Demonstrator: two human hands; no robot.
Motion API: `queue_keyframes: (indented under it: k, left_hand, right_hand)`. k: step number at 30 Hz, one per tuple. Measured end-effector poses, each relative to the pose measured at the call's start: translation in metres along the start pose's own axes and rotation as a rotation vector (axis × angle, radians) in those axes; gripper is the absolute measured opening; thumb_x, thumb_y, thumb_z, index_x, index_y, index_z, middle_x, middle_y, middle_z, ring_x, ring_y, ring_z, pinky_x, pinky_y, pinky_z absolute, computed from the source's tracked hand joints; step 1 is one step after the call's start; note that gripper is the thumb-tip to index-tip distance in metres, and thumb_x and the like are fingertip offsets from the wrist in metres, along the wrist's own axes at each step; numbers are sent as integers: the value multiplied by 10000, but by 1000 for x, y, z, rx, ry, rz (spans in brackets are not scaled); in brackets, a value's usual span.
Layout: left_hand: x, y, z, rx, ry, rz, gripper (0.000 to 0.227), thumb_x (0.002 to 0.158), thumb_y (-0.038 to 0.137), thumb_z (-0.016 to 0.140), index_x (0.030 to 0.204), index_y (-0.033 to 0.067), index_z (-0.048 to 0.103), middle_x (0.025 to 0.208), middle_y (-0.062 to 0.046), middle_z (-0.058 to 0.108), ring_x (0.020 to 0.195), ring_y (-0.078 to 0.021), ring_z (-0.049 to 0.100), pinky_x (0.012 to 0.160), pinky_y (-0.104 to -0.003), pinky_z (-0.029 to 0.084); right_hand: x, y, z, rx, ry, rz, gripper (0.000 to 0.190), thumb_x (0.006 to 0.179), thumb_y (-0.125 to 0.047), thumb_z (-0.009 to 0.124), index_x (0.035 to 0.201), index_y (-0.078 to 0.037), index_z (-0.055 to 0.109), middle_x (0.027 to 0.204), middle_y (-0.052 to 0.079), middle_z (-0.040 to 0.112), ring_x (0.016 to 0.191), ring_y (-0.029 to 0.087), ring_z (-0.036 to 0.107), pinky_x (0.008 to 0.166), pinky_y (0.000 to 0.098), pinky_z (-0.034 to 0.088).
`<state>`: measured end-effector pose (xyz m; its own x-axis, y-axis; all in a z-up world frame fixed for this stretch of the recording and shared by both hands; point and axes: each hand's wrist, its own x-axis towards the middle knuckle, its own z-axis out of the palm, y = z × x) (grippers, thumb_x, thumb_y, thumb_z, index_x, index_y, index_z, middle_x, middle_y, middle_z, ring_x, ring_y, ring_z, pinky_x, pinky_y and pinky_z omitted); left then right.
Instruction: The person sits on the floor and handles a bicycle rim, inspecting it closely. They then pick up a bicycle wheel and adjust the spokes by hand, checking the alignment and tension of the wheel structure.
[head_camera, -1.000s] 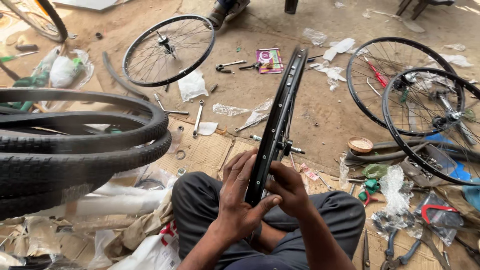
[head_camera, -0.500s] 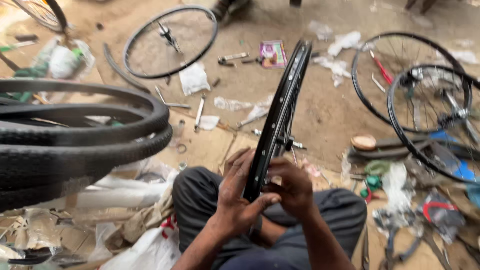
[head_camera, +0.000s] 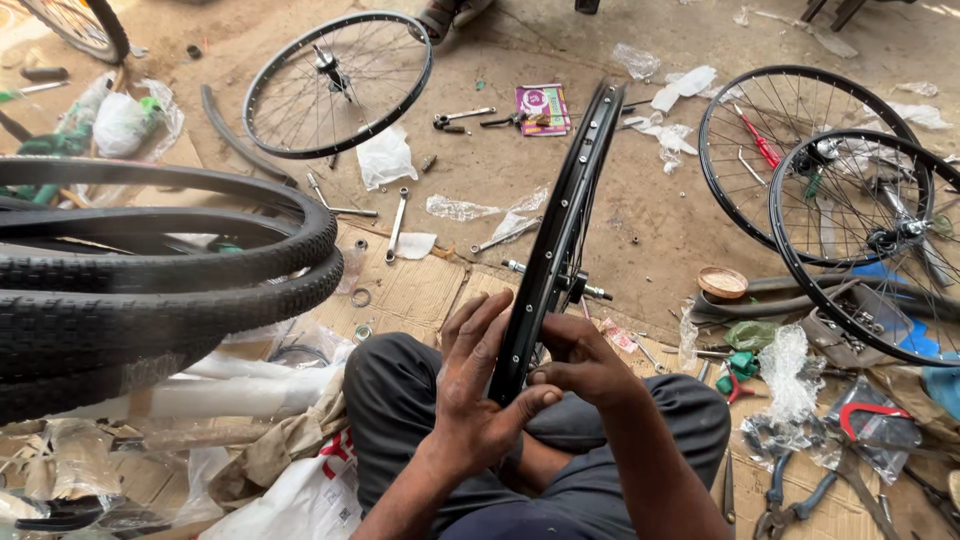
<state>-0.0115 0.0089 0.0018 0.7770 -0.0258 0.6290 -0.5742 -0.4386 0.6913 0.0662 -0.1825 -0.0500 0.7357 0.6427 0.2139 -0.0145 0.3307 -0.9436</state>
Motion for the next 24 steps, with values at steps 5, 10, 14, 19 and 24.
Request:
queue_keyframes:
  k: [5,10,14,19,24]
  left_hand:
    - [3,-2,5,7,-24,31,817,875,466,790,1500,19,514,1552,-194,522,1494,-420,447,1244,-532,382]
    - [2,-2,1,-31,-31,24,801,888,434,814,1495,7,513,1556,-194,524,1495,-416,454,1249,-522,392]
    - [-5,0,11,-76,-48,54,827,881,431,823,1513,11,494,1556,-177,537,1489,-393,484,1269,-527,395]
    - [-9,9,24,-141,-44,79,832,885,438,819,1523,21,483,1575,-190,522,1495,-414,474,1255,-520,416]
    - [-9,4,21,-64,-37,67,828,877,446,815,1508,20,489,1560,-193,522,1491,-427,460,1248,-526,413]
  right_hand:
    - [-4,45,39,36,368,-476,318,917,70,807,1166,-9,627,1239,159,665,1156,200,629,1039,342,502]
    - [-22,33,51,-426,430,-566,188,936,-89,721,1083,-23,624,1407,210,634,1211,265,690,960,355,580]
    - [-37,21,10,-260,200,-455,290,967,-107,773,1161,37,614,1299,197,638,1149,246,670,930,371,569]
    - [-45,83,-5,-517,666,-322,255,1049,-241,572,1110,-23,689,941,97,713,804,131,694,669,266,562]
    - [-26,85,-26,-943,312,-500,212,914,-232,744,916,-38,657,820,92,656,783,169,707,671,297,550]
